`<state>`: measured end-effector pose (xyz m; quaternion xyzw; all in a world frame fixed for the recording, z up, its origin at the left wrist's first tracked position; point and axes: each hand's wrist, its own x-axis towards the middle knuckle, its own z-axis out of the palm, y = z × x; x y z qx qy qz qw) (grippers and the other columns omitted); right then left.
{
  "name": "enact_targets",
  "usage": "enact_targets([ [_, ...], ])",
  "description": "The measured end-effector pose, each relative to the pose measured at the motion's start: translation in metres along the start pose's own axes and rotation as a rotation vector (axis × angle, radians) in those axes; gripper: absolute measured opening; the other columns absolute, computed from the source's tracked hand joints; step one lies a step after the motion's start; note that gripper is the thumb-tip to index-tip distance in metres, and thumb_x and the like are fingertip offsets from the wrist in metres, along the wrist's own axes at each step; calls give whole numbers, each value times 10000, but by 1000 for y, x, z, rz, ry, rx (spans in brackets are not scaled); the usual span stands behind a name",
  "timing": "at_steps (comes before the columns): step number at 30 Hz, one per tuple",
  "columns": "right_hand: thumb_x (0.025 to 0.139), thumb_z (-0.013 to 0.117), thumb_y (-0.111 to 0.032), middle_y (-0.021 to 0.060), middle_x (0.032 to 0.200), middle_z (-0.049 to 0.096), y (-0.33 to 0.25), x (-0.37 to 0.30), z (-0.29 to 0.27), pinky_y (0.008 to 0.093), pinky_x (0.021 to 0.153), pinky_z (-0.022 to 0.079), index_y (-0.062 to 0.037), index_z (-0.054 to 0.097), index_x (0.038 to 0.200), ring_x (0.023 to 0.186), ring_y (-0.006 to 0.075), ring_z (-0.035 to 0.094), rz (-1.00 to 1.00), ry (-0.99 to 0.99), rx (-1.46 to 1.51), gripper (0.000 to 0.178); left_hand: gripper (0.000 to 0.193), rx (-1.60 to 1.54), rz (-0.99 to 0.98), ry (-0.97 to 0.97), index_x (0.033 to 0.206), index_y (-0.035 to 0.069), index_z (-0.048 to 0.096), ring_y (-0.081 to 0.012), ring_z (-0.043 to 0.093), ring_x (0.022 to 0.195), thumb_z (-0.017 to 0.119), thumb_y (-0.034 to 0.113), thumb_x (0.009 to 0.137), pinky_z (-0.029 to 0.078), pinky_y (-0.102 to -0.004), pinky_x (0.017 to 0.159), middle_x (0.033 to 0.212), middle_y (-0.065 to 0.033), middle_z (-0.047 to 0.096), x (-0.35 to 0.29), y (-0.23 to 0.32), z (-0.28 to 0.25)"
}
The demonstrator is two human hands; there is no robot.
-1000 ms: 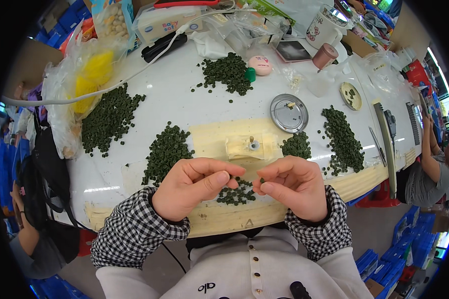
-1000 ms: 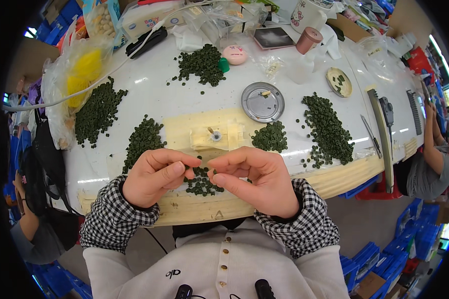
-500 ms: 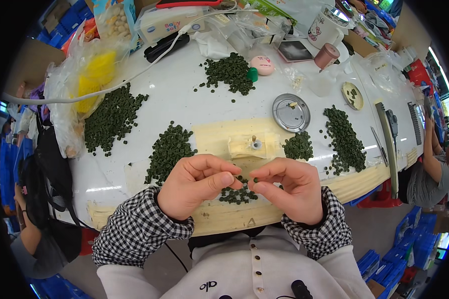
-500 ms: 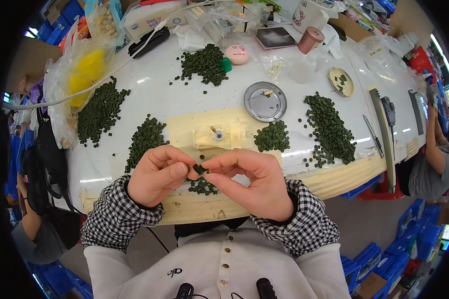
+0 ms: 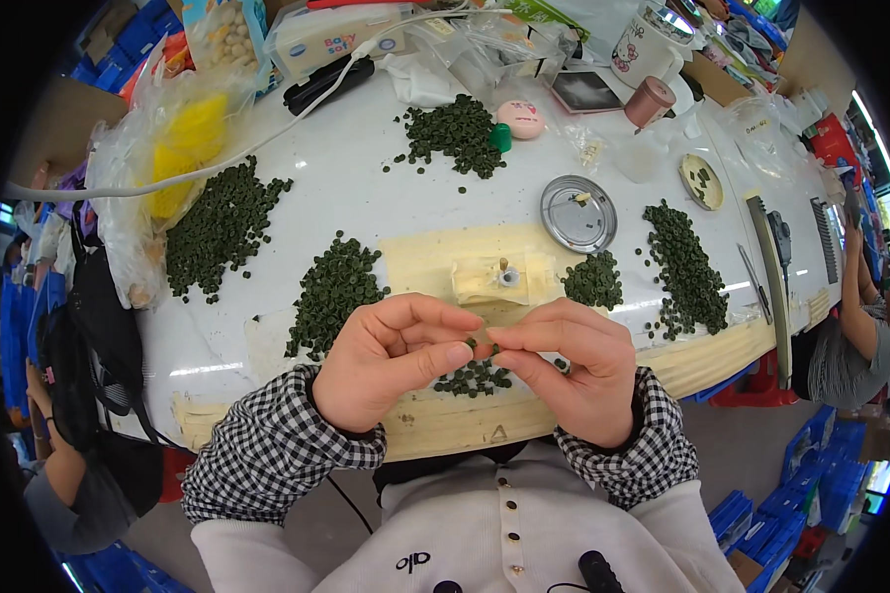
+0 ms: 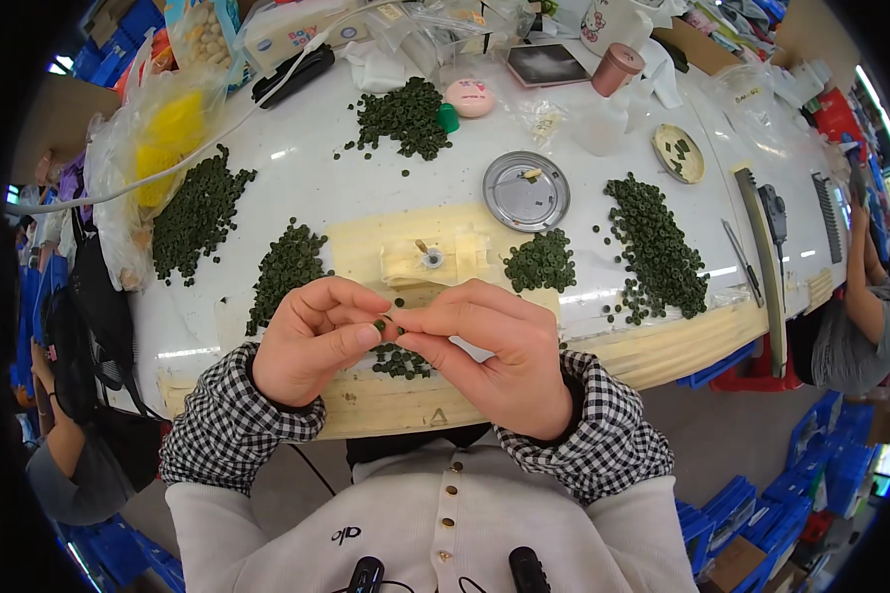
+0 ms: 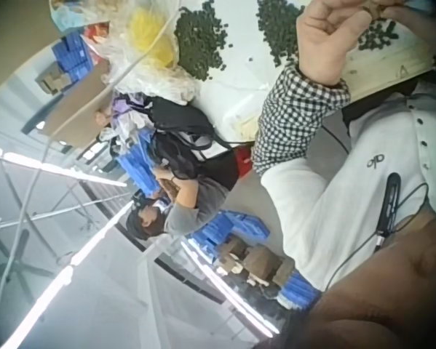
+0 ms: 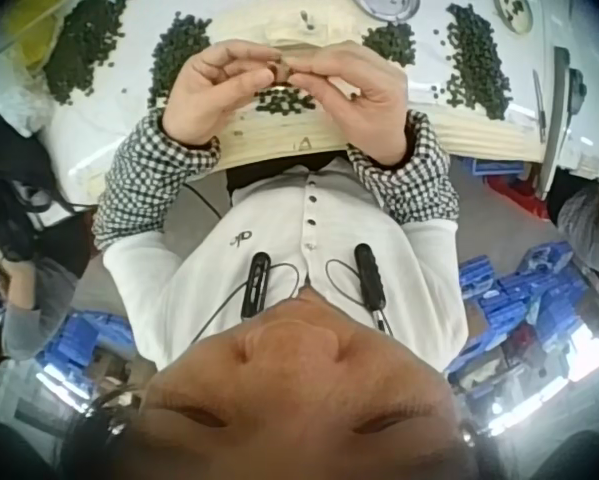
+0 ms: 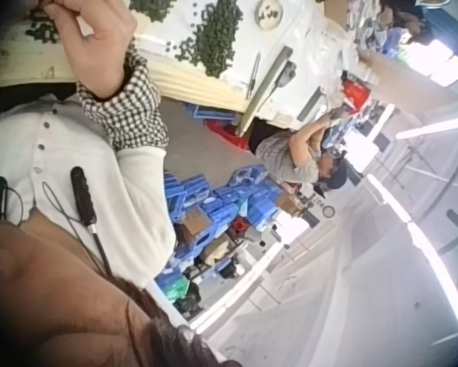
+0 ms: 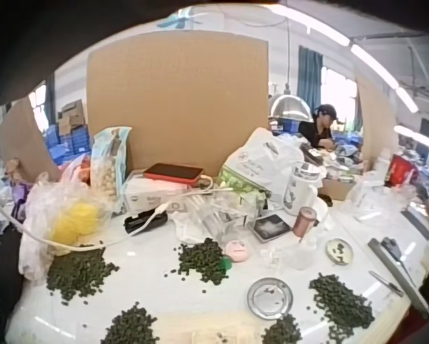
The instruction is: Assembling small green toy components using a jig on a workbench.
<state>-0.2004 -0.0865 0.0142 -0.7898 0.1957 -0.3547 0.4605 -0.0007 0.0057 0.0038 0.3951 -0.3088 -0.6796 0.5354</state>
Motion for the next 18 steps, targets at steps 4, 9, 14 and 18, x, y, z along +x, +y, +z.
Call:
enact_targets([
  [4,792,731,1,70,829,663,-3,0,0,244,614,513,-50,726,1018,714,148,643,-1,2,-25,232,204,-25,-1,-25,1120,-10,627,-92,651,915,615,65,931,501,-209,779,1005,-92,709,0,2,2],
  [9,776,744,-2,63,835,642,0,-2,1,244,596,510,-68,729,1040,697,143,631,-25,-2,-77,273,200,52,-108,1,1074,13,660,-21,595,756,607,164,954,416,-162,606,906,-49,721,0,-1,1],
  [14,766,751,-2,60,826,633,0,-3,3,244,585,507,-82,734,1042,685,142,624,-40,-5,-108,288,200,85,-138,-19,1061,13,665,-6,556,702,601,173,958,398,-157,579,888,-43,718,-1,2,3],
  [18,759,758,-5,60,824,632,0,-3,4,242,578,501,-86,736,1041,681,141,618,-38,-12,-106,294,198,63,-162,-9,1048,15,666,2,514,659,596,179,961,385,-154,563,874,-40,714,-1,2,3],
])
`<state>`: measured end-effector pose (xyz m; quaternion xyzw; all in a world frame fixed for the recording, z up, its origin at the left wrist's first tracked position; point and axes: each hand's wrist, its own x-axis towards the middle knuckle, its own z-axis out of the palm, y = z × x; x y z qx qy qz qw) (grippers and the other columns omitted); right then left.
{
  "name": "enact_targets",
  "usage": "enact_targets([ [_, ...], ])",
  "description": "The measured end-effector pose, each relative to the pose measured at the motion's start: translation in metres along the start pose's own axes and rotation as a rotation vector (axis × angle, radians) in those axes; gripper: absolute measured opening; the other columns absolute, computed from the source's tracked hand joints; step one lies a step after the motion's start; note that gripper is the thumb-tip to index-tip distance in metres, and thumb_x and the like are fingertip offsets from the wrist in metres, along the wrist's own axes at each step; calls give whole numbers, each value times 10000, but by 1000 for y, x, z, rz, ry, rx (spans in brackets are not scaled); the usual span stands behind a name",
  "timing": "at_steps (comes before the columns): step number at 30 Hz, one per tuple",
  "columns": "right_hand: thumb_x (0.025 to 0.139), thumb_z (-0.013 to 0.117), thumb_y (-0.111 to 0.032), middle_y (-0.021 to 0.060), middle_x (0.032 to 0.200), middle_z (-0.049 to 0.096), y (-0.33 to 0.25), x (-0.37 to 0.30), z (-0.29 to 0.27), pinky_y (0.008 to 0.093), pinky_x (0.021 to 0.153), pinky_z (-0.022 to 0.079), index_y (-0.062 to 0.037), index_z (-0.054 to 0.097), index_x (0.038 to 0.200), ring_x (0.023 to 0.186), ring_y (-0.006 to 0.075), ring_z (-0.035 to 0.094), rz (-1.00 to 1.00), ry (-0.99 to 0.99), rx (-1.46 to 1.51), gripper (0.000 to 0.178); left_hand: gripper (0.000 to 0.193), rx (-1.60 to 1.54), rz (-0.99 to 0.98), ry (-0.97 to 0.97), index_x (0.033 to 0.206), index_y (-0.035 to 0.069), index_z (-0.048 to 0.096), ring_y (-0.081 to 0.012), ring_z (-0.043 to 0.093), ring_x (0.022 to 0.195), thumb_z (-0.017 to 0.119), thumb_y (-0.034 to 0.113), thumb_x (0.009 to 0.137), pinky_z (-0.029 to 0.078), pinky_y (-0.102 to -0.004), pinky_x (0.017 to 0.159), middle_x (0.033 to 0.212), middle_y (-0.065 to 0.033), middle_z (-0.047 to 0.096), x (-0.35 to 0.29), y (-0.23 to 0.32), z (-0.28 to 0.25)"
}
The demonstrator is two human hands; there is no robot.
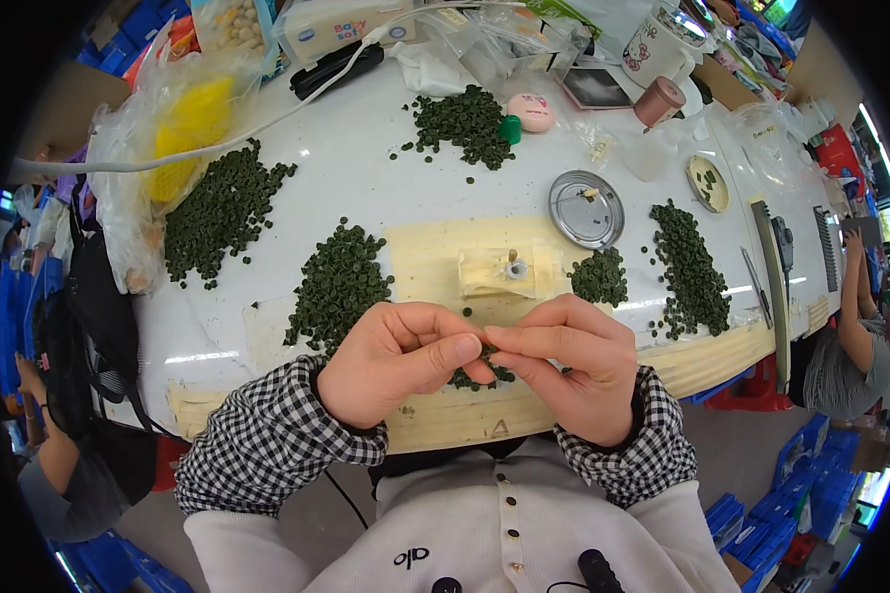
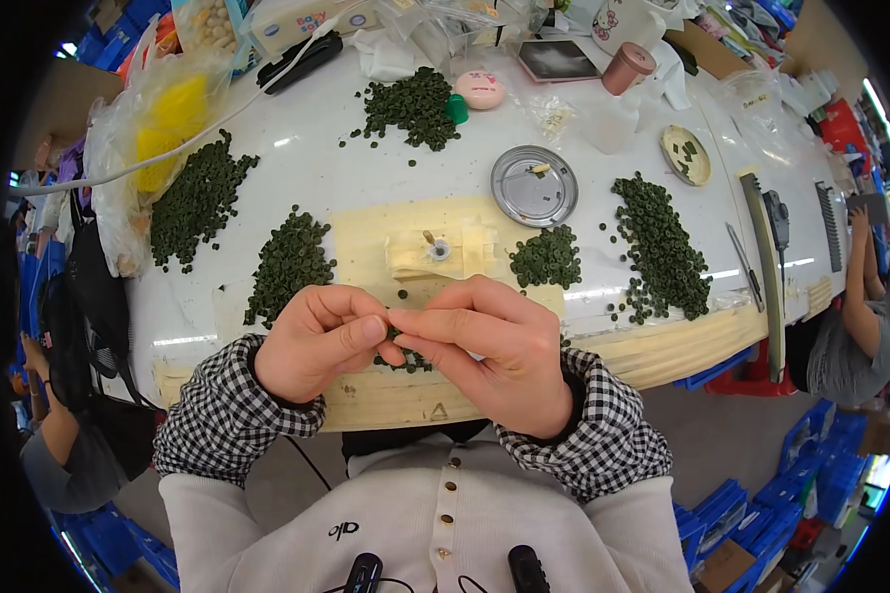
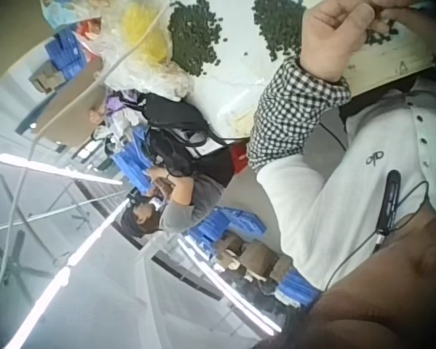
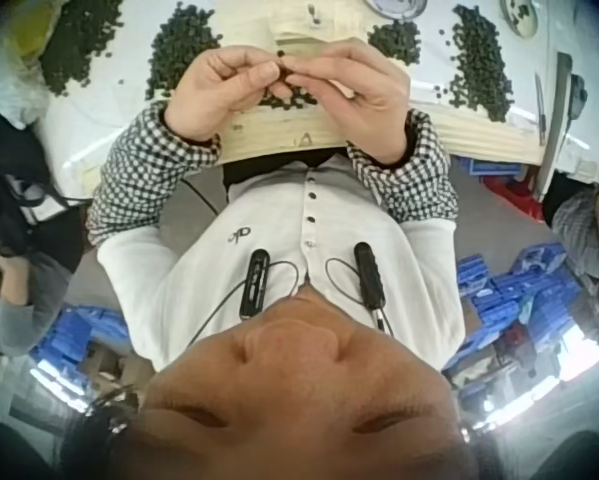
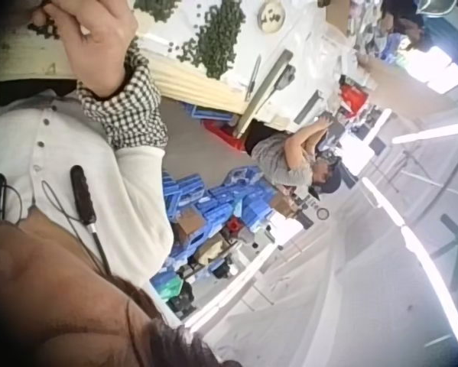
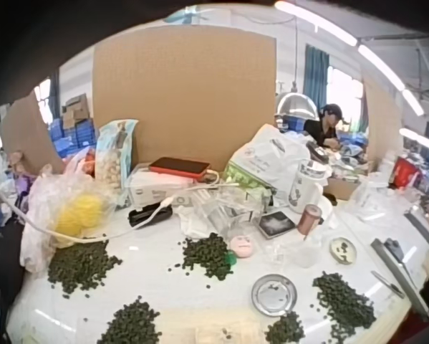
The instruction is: Assembling small green toy components using a jig on a workbench.
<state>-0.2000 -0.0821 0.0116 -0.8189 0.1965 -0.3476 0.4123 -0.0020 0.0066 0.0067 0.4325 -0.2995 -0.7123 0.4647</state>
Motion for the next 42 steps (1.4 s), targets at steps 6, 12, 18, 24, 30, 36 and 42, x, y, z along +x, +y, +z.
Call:
enact_targets([
  [6,749,766,-3,59,814,624,0,1,0,241,568,494,-85,736,1041,671,138,605,-9,-11,-18,304,188,-79,-4,-17,1030,24,661,8,491,637,593,186,964,366,-152,547,855,-35,709,1,-3,-2],
  [12,736,771,8,58,811,620,-1,0,2,241,563,492,-77,738,1029,667,140,601,-29,6,-48,306,184,-35,14,-6,1017,21,656,8,495,641,596,187,963,370,-151,550,849,-31,708,1,-4,-1],
  [18,720,772,26,61,817,624,1,-2,7,244,556,493,-63,737,1013,663,148,604,-63,36,-76,308,181,26,37,24,1003,18,655,5,507,648,600,186,962,375,-152,558,842,-28,707,0,-3,2],
  [24,712,777,34,62,817,632,1,-4,6,245,562,496,-58,735,1013,666,149,610,-104,16,-94,318,179,-16,-6,-28,990,6,652,-25,577,722,602,175,961,424,-165,625,849,-34,706,-1,-4,-2],
  [30,707,792,22,59,816,634,-3,-3,5,245,564,498,-52,732,1011,667,149,612,-87,29,-57,319,138,-40,149,8,989,-29,641,-93,646,811,625,97,936,513,-220,748,896,-78,701,1,-5,3],
  [36,712,786,31,61,825,636,-2,-2,5,245,569,499,-42,724,1028,675,156,615,-94,62,-91,330,159,117,230,70,1040,-47,639,-122,668,876,637,58,920,528,-231,793,938,-107,707,-3,-3,7],
  [42,717,769,46,69,833,640,-3,-2,3,254,584,506,-29,712,1061,697,171,622,-110,41,-103,357,177,58,236,63,1061,-55,636,-130,673,896,644,33,908,533,-236,811,962,-119,708,-1,-4,6],
])
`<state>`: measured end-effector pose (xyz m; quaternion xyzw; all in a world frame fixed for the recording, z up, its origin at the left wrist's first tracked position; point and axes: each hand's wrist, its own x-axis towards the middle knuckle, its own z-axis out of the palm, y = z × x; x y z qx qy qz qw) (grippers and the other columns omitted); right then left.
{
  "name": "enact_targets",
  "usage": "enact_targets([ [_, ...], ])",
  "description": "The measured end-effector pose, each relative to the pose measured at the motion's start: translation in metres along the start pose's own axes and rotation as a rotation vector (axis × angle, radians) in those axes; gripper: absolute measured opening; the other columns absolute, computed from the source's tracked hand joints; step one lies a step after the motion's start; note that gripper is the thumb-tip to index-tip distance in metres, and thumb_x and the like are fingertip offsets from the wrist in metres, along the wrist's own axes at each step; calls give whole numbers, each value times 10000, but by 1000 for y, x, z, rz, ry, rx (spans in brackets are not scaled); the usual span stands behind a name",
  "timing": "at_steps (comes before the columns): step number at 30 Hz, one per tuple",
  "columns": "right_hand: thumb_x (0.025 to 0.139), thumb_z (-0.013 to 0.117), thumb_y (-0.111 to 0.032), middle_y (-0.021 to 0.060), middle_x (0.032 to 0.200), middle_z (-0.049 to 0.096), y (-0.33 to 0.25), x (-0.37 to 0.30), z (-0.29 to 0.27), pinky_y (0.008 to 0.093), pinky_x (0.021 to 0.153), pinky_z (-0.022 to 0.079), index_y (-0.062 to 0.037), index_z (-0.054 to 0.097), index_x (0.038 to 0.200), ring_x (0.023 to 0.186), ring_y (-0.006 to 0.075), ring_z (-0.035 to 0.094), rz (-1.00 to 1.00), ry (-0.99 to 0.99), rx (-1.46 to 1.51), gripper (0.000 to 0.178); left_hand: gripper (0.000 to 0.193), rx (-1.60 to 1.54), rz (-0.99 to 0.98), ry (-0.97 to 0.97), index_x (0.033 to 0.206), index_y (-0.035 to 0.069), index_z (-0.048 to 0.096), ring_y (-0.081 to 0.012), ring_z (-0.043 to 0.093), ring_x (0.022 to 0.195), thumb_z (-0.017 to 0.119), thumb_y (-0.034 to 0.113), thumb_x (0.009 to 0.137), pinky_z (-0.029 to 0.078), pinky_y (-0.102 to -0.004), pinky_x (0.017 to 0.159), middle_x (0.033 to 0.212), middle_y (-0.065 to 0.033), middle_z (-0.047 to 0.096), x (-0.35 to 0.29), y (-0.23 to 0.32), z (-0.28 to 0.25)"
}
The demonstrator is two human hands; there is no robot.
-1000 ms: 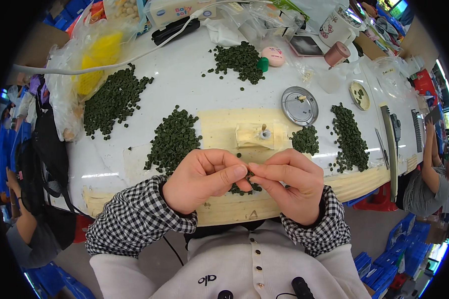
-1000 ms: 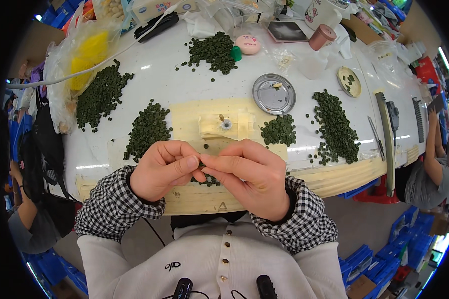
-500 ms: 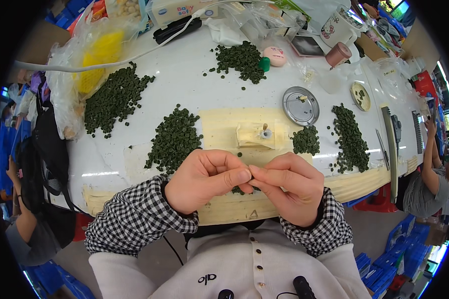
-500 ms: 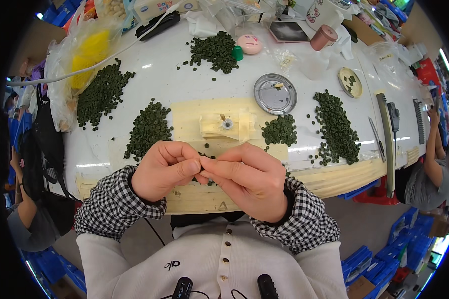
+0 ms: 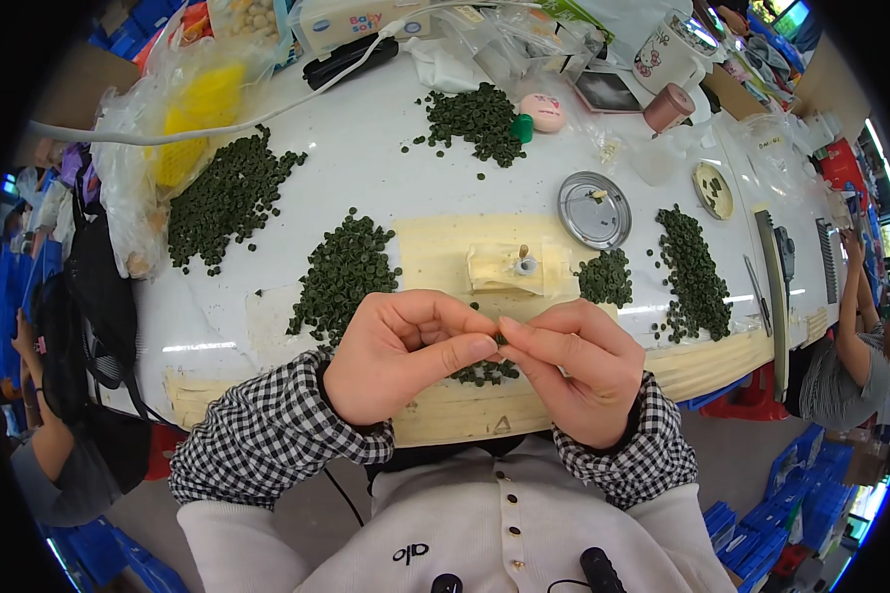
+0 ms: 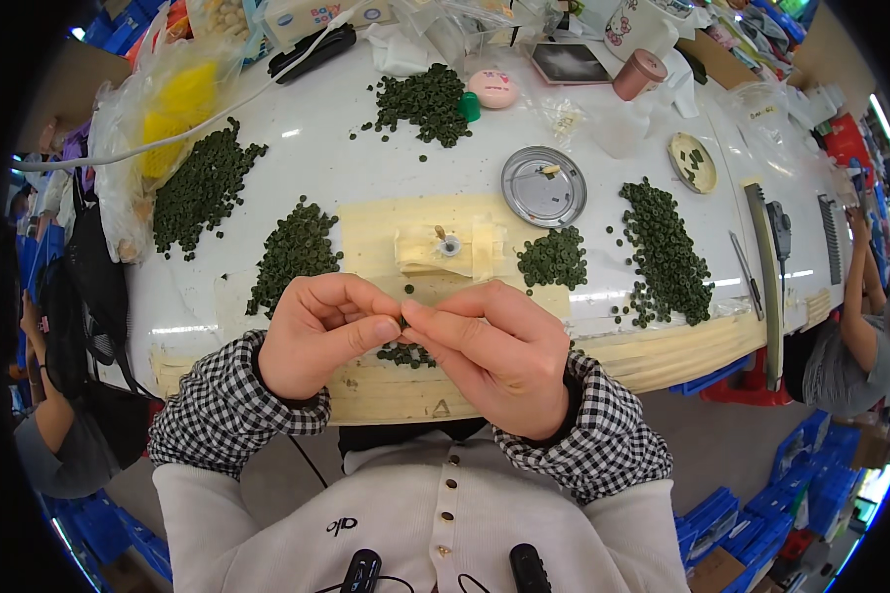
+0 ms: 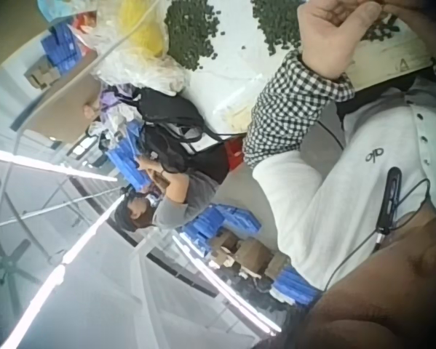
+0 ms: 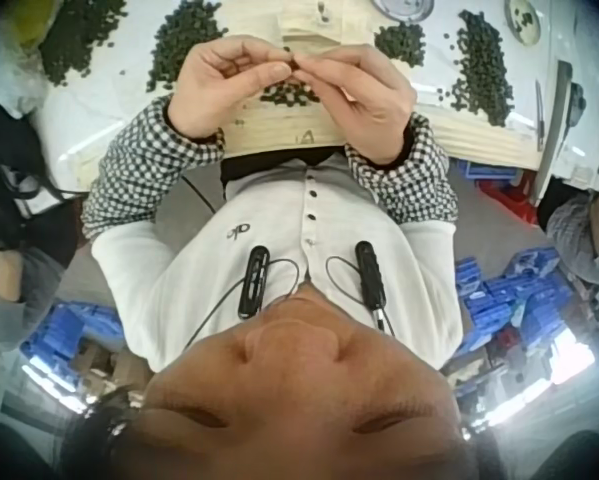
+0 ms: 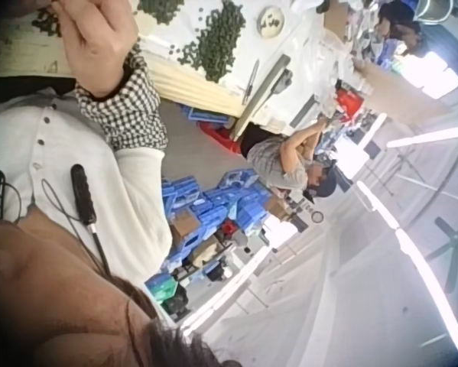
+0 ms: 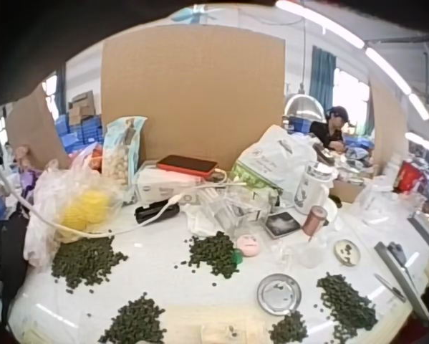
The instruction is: Assembling small green toy components using a jig on a workbench.
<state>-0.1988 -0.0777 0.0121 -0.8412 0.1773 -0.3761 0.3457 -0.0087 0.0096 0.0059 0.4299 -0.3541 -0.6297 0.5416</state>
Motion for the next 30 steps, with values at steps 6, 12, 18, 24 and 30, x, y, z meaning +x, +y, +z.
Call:
enact_targets([
  [6,746,729,58,90,865,636,0,0,5,270,611,515,-10,680,1132,714,190,621,1,-15,2,395,179,64,61,96,1059,-54,649,-83,650,842,649,34,904,518,-205,762,954,-99,708,0,-1,1],
  [12,779,673,80,122,931,620,2,1,8,291,644,524,7,626,1215,753,222,619,-54,-39,-20,445,180,257,195,203,1048,-39,679,20,463,594,678,19,878,358,-150,539,730,33,628,-3,-2,5],
  [18,797,653,75,127,938,609,1,2,8,292,683,520,15,614,1230,788,231,611,-54,-45,4,439,184,408,294,235,1030,-26,692,25,370,532,702,-1,848,280,-164,486,605,94,495,-3,-2,3],
  [24,807,646,70,133,941,610,2,-1,4,282,685,511,25,625,1206,790,231,612,14,-80,91,402,185,508,412,251,1022,-1,702,4,411,540,717,9,838,310,-171,483,696,21,601,-2,-3,0],
  [30,825,625,82,140,941,616,3,-2,4,276,690,511,39,629,1186,795,226,619,51,-93,189,364,196,715,495,194,1019,-21,690,-111,593,704,693,-51,825,450,-215,613,868,-104,682,-2,5,-1],
])
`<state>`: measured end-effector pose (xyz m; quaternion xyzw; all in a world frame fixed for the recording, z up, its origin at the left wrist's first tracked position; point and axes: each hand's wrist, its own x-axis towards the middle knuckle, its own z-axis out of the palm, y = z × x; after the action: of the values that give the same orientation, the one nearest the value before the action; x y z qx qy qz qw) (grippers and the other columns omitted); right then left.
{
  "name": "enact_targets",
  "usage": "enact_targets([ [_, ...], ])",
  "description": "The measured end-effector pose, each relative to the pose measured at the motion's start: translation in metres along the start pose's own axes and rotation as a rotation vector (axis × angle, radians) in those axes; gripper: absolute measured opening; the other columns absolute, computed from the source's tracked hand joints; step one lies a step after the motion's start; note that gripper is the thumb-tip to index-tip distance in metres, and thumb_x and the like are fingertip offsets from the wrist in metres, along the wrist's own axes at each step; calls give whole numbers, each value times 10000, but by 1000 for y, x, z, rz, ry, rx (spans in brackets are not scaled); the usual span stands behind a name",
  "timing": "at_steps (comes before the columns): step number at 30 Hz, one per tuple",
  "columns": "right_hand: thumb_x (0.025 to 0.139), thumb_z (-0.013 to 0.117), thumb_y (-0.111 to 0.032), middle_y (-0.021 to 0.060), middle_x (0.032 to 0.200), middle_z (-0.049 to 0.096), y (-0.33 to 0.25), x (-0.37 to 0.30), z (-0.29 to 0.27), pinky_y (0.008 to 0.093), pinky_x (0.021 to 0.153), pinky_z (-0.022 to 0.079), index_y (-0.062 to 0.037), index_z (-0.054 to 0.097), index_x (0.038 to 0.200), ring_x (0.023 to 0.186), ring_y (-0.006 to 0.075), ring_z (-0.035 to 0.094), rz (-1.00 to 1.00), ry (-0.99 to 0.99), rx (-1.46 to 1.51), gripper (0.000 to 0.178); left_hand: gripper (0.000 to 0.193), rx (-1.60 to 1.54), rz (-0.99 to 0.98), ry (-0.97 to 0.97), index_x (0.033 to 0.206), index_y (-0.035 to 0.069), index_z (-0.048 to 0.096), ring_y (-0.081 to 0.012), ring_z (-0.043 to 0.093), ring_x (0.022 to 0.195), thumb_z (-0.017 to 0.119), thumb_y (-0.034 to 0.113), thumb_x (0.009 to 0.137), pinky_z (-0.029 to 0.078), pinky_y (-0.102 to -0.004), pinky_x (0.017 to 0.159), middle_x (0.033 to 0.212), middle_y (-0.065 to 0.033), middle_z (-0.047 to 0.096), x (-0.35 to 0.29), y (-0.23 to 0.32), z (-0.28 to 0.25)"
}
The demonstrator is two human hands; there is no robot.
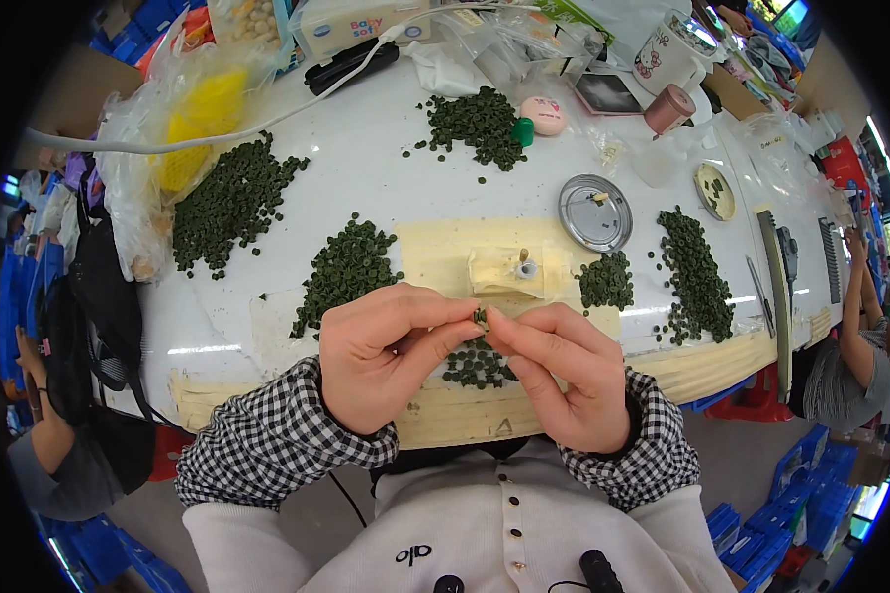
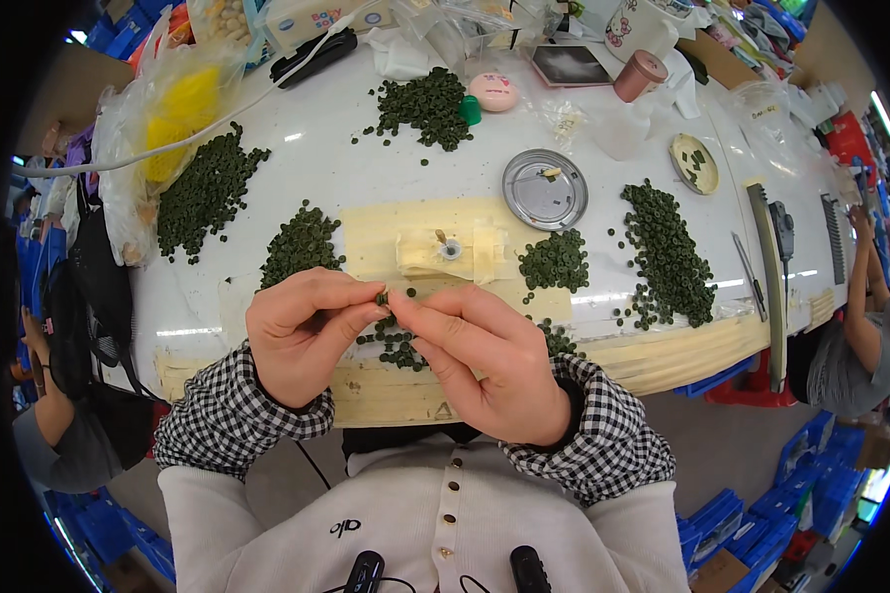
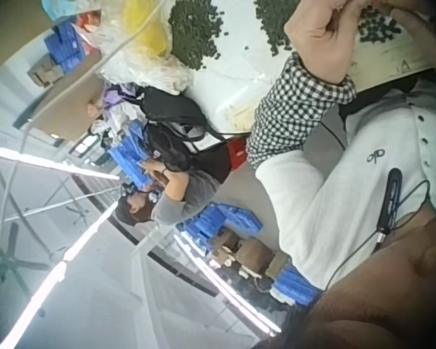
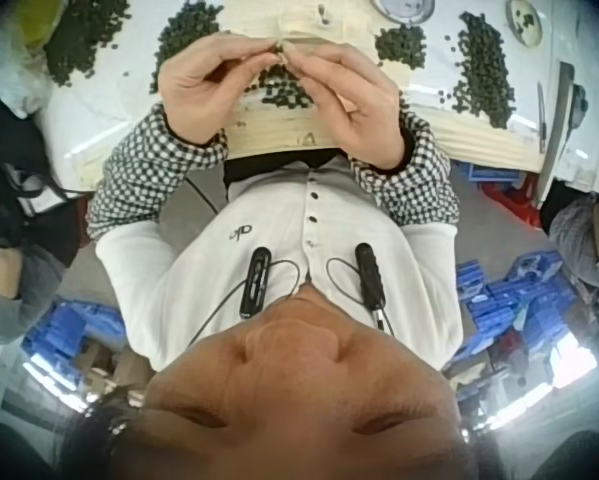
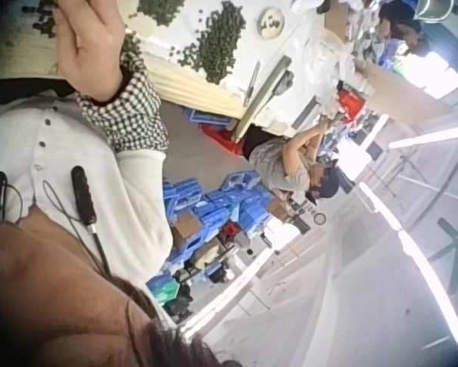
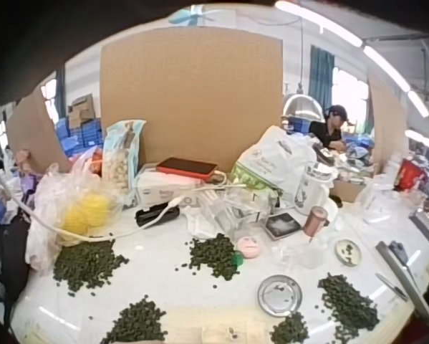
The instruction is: Assembling small green toy components using a jig on a workbench.
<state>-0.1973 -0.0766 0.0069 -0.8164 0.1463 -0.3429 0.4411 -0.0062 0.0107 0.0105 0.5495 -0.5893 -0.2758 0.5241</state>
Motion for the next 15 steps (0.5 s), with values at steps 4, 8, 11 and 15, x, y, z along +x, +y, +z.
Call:
enact_targets([
  [4,829,623,82,144,945,618,0,0,0,275,693,512,43,629,1184,800,227,622,6,0,2,357,213,4,3,-17,1027,-34,681,-147,641,772,678,-84,820,491,-234,661,888,-126,682,-1,6,0],
  [8,829,626,80,144,946,618,-1,0,1,277,691,513,40,630,1184,800,230,622,10,1,11,356,212,1,4,-2,1022,-33,682,-144,641,762,672,-91,819,491,-231,663,880,-126,682,-1,5,1],
  [11,821,630,83,141,939,616,0,0,0,280,679,511,37,629,1188,788,230,617,-16,-4,-20,369,208,2,3,-17,1017,-30,685,-147,646,759,673,-92,818,494,-232,664,879,-124,684,-1,5,0],
  [15,789,634,96,135,927,611,3,1,-1,290,663,509,29,629,1192,772,238,609,-61,-38,-61,408,191,14,39,-8,1011,-1,697,-147,660,731,682,-52,827,506,-237,646,863,-113,703,0,0,1],
])
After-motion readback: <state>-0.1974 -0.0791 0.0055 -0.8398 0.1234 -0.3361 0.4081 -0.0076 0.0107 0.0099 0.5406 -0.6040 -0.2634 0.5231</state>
